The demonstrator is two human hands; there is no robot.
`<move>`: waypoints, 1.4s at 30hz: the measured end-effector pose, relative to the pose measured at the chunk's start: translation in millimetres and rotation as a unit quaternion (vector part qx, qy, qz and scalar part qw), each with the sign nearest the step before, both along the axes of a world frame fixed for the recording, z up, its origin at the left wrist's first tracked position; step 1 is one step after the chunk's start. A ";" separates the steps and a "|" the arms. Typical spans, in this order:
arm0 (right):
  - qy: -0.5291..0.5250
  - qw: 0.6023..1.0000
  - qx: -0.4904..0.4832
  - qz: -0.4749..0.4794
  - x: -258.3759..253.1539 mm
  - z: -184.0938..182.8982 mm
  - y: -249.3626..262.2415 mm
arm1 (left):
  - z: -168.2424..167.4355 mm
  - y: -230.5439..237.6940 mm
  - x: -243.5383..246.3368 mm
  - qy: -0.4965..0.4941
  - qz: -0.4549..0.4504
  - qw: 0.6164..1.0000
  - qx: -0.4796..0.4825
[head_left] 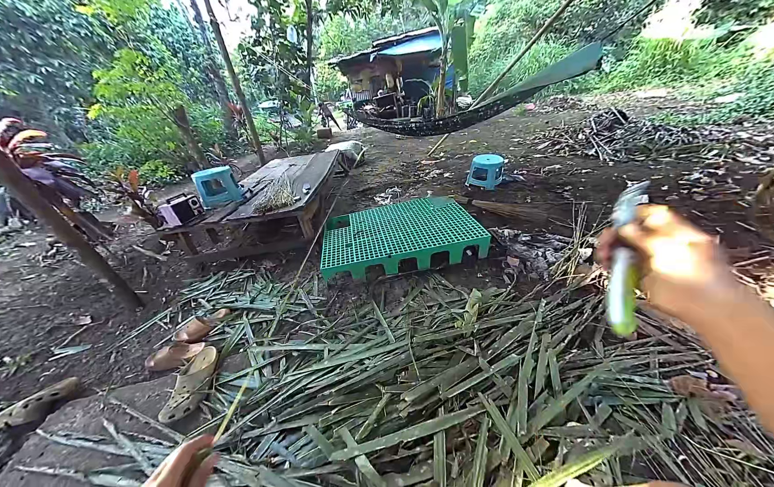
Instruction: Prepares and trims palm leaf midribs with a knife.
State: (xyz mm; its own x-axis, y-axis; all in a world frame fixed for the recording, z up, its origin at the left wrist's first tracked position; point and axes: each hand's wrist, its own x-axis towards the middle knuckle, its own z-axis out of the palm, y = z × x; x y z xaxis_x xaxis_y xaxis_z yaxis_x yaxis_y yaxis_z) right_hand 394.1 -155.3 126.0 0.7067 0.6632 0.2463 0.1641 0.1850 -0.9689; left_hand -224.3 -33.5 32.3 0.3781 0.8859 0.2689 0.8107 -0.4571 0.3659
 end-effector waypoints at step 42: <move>0.195 0.859 -0.079 0.467 -196.6 -100.7 1.2 | 19.2 -46.6 229.6 -0.088 -0.278 0.956 0.032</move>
